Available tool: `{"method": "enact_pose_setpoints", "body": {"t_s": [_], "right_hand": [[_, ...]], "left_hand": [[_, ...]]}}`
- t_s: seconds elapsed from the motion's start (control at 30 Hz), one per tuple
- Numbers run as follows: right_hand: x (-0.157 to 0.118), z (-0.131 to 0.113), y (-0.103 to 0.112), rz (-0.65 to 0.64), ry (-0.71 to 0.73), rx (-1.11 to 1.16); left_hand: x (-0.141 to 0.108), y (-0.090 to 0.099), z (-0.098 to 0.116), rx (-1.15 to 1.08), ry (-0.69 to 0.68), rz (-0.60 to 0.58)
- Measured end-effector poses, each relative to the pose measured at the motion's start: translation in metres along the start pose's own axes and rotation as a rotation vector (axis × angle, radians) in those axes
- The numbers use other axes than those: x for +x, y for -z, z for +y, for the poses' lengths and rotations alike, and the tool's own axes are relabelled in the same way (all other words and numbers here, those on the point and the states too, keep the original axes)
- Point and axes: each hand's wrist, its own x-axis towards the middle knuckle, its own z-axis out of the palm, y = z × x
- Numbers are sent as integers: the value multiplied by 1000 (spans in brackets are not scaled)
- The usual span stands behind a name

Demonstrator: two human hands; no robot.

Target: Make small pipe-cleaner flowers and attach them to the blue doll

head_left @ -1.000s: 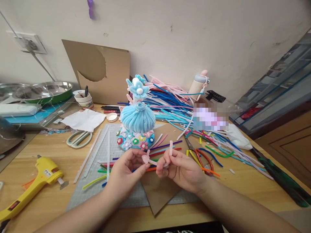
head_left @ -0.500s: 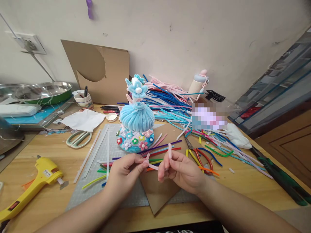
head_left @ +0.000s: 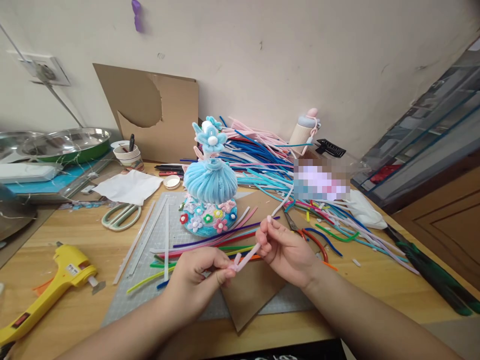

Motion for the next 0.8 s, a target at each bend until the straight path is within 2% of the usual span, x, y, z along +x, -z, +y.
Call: {"method": "enact_pose_setpoints", "body": {"t_s": [0.2, 0.3, 0.4, 0.5, 0.67, 0.8], "right_hand": [[1, -8, -2, -39, -52, 18], [0, -3, -3, -49, -154, -62], [-5, 10, -5, -133, -293, -268], [-9, 21, -5, -208, -367, -467], [-9, 25, -4, -102, -314, -708], [-8, 24, -6, -90, -273, -851]], "left_hand": [[1, -1, 4, -237, 188, 22], [3, 0, 6, -257, 243, -37], [6, 1, 7, -170, 227, -133], [6, 0, 6, -88, 222, -179], [2, -2, 3, 103, 189, -250], [2, -2, 4, 259, 123, -300]]}}
